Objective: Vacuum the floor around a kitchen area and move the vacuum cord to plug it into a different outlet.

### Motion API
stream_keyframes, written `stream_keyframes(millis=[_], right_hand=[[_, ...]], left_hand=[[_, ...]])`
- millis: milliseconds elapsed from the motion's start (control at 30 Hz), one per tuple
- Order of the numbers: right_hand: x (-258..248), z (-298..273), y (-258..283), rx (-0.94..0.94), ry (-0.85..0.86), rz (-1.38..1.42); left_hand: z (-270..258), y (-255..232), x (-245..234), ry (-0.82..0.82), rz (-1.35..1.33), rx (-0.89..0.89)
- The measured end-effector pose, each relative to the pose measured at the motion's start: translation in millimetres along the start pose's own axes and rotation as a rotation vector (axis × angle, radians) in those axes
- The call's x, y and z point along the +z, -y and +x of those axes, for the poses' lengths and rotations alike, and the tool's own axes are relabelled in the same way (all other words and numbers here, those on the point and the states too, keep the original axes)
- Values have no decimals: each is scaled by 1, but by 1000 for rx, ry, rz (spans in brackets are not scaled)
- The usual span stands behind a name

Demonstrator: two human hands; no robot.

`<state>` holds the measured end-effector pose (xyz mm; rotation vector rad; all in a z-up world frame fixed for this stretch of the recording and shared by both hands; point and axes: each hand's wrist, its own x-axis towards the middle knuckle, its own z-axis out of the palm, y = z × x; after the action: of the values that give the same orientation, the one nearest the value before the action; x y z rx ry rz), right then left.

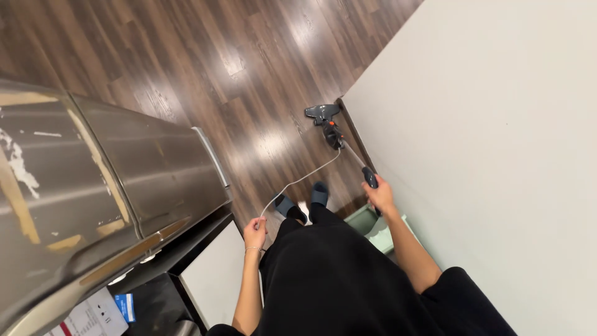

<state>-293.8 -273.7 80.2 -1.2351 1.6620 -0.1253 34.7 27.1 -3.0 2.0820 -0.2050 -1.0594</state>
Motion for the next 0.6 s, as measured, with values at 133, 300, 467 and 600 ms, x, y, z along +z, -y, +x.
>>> stream_keyframes(millis=[133,300,467,600], right_hand=[[15,6,26,87,132,205],[76,-22,20,175,72,307],[105,-75,-11,301,58,375],[99,-126,17,368,54,415]], left_hand=[[-4,-1,-4,5,-82,-75],[-11,-1,-16,-23,-46,-76],[-20,20,-31,-37,-31,-115],[-10,32,-27,19,-67,-161]])
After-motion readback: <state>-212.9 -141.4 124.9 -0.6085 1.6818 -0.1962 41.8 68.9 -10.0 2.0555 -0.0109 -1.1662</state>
